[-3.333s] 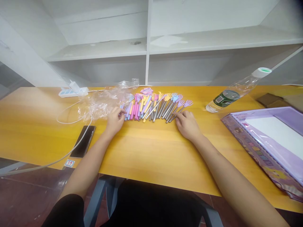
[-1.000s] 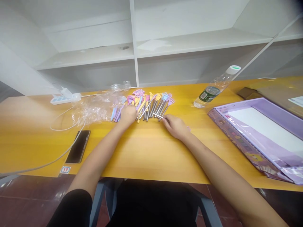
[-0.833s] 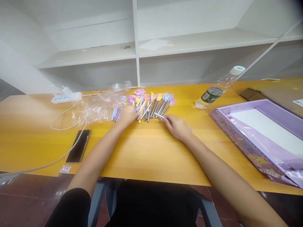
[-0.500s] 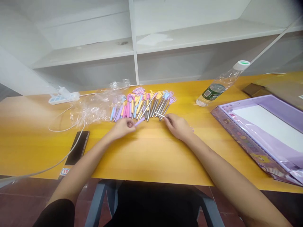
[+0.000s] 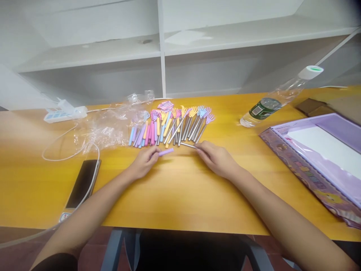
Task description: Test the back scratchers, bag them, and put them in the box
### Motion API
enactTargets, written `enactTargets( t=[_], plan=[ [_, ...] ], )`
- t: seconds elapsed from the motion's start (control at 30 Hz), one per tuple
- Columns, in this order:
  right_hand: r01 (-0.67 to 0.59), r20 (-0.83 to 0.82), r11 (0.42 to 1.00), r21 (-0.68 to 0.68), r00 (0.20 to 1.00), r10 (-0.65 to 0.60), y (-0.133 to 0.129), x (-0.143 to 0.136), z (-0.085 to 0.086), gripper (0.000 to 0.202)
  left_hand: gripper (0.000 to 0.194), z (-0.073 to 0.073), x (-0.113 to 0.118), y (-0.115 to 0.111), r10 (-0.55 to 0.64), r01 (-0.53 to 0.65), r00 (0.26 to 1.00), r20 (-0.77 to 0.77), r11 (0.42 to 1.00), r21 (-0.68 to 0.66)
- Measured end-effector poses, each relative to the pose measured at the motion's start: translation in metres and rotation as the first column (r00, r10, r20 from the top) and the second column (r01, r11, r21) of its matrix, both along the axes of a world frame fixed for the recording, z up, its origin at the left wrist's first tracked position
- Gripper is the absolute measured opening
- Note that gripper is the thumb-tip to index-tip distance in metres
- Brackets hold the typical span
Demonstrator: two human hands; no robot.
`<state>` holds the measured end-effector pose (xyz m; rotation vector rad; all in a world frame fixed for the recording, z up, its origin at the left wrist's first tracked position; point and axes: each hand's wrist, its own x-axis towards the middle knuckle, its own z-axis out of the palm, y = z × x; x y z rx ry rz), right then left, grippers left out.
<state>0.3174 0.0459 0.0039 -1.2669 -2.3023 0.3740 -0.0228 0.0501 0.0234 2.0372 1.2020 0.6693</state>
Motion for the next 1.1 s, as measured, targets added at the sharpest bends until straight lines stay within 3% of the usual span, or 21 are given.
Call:
enactTargets(
  t=[0.27, 0.53, 1.1],
  plan=[
    [0.010, 0.041, 0.999, -0.051, 0.999, -0.008, 0.000, 0.008, 0.009, 0.038, 0.028, -0.007, 0.001, 0.005, -0.011, 0.012, 0.998, -0.064, 1.000, 0.004],
    [-0.036, 0.023, 0.998, -0.048, 0.999, 0.037, -0.002, 0.003, 0.007, 0.034, 0.033, -0.008, 0.005, 0.004, -0.048, 0.057, 0.997, -0.064, 0.987, 0.152],
    [-0.029, 0.115, 1.000, 0.009, 0.993, 0.028, -0.003, 0.007, 0.008, 0.036, 0.031, -0.009, 0.007, 0.003, -0.044, 0.057, 0.995, -0.092, 0.987, 0.147]
  ],
)
